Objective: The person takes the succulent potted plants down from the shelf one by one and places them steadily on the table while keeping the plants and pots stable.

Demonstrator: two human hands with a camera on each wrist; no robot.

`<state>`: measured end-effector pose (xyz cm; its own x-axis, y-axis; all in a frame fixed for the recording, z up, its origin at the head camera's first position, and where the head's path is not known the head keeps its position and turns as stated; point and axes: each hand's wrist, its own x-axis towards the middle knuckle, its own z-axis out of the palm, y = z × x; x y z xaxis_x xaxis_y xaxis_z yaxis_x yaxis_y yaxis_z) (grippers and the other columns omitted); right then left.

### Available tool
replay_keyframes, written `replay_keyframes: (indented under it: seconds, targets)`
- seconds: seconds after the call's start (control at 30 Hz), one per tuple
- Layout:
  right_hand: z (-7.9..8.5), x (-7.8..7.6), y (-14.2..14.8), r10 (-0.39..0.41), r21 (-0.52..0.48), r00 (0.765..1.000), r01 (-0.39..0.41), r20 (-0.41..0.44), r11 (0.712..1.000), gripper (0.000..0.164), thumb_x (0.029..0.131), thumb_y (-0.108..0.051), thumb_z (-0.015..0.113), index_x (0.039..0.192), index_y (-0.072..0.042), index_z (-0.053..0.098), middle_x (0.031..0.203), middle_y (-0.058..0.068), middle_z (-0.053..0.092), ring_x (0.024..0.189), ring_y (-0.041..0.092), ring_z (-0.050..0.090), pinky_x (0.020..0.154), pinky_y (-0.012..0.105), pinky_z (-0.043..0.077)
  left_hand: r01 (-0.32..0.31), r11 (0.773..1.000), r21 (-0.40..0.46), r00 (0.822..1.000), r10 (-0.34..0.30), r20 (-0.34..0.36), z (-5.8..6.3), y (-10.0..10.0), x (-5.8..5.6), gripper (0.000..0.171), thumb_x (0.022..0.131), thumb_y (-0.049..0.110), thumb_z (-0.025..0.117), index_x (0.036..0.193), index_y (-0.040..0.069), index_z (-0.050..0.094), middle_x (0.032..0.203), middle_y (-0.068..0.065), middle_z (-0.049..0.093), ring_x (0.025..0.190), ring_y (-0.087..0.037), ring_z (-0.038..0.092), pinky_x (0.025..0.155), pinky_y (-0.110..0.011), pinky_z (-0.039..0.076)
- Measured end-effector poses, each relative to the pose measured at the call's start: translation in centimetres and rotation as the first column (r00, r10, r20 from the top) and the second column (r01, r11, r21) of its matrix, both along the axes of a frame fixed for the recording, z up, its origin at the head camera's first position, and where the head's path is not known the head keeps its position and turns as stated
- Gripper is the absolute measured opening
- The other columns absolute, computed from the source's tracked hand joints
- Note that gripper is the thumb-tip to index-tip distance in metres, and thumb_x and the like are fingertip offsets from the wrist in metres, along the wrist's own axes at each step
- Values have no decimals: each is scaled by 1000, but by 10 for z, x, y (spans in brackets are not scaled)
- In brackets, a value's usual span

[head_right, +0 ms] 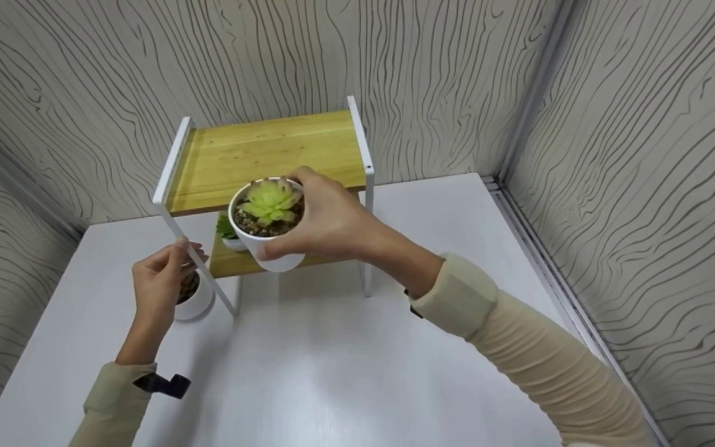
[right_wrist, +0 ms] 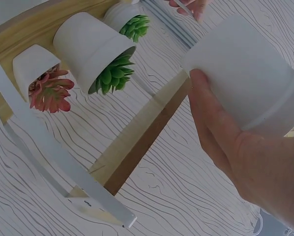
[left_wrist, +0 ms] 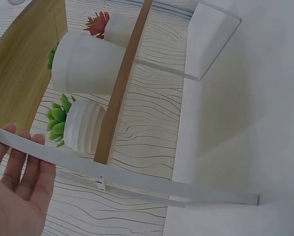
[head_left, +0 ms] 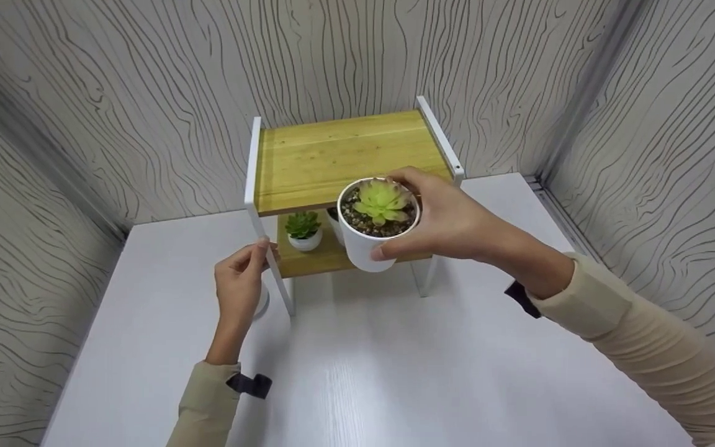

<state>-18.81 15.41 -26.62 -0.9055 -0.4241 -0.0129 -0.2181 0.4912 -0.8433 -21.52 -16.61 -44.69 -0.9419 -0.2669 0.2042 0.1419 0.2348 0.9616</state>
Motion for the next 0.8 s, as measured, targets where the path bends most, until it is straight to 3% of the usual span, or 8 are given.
replay_keyframes:
  seconds: [0.3, 0.8]
  targets:
    - [-16, 3, 9, 2, 18, 1000, -2, -3, 1000, 96, 67, -29, 99, 147, -12, 49, 133, 5, 65, 122, 22, 64, 105, 40, 55, 22, 1000, 15, 999, -21, -41, -1, 0, -1, 32, 106, 31, 64, 106, 4, 81, 106, -13, 79, 99, -8, 75, 92, -22, 62]
    - [-43, 9, 31, -16, 12, 999, 16, 38, 1000, 94, 69, -30, 98, 147, -10, 49, 133, 8, 65, 121, 24, 63, 101, 37, 55, 22, 999, 44, 999, -21, -39, -1, 0, -2, 31, 106, 28, 64, 107, 2, 81, 107, -14, 80, 99, -10, 75, 90, -21, 62]
